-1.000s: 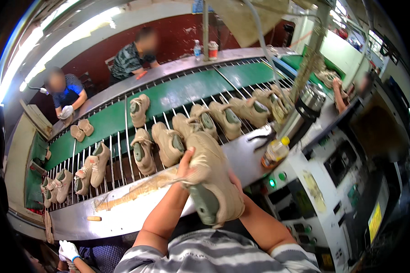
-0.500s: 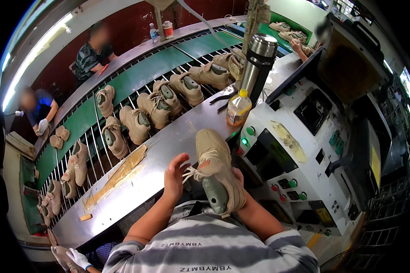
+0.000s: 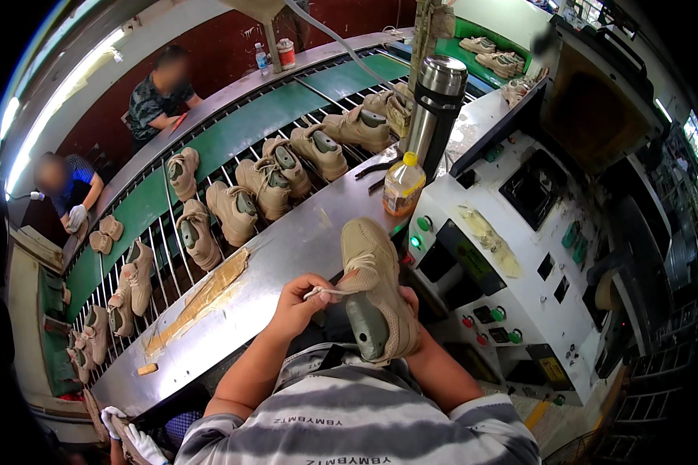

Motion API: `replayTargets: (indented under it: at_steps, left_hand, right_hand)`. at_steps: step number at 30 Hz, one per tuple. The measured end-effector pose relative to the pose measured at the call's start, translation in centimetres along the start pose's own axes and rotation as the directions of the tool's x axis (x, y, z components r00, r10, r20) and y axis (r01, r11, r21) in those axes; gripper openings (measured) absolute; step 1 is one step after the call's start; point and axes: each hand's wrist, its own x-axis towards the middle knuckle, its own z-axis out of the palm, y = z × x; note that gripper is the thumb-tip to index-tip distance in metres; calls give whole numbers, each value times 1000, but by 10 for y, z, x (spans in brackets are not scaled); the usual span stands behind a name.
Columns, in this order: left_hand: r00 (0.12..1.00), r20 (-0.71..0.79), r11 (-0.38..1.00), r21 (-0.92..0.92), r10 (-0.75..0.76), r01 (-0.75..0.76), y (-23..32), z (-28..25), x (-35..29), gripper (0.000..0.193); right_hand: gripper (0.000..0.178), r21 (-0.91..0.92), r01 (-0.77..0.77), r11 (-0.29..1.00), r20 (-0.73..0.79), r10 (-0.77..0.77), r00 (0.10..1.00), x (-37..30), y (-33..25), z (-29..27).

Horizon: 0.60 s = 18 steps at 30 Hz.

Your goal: The person takes a shoe from a conveyor belt, places it into a pressing machine, activates the machine by pressing buttons, and then returns the shoe to the conveyor belt.

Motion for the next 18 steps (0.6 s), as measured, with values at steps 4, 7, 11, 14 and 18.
replayTargets:
  at_steps: [4, 7, 11, 14, 18]
  left_hand:
    - [974, 136, 967, 204, -179, 150, 3, -19, 10, 6]
    - [969, 155, 935, 330, -192, 132, -1, -30, 29, 8]
    - [969, 178, 939, 326, -171, 106, 10, -3, 49, 12]
    - [916, 189, 811, 549, -354, 200, 13, 15, 61, 23]
    - [972, 89, 825, 549, -216, 134, 12, 43, 72, 23]
  right_hand:
    - [79, 89, -21, 996, 36, 18, 999, -6, 0, 2]
    - [78, 84, -44, 995, 48, 40, 998, -7, -2, 12]
    - [75, -90, -98, 991, -144, 84, 986, -17, -14, 7]
    - [71, -151, -134, 979, -207, 101, 973, -22, -18, 0]
    - [69, -51, -33, 998, -198, 22, 980, -28, -21, 1]
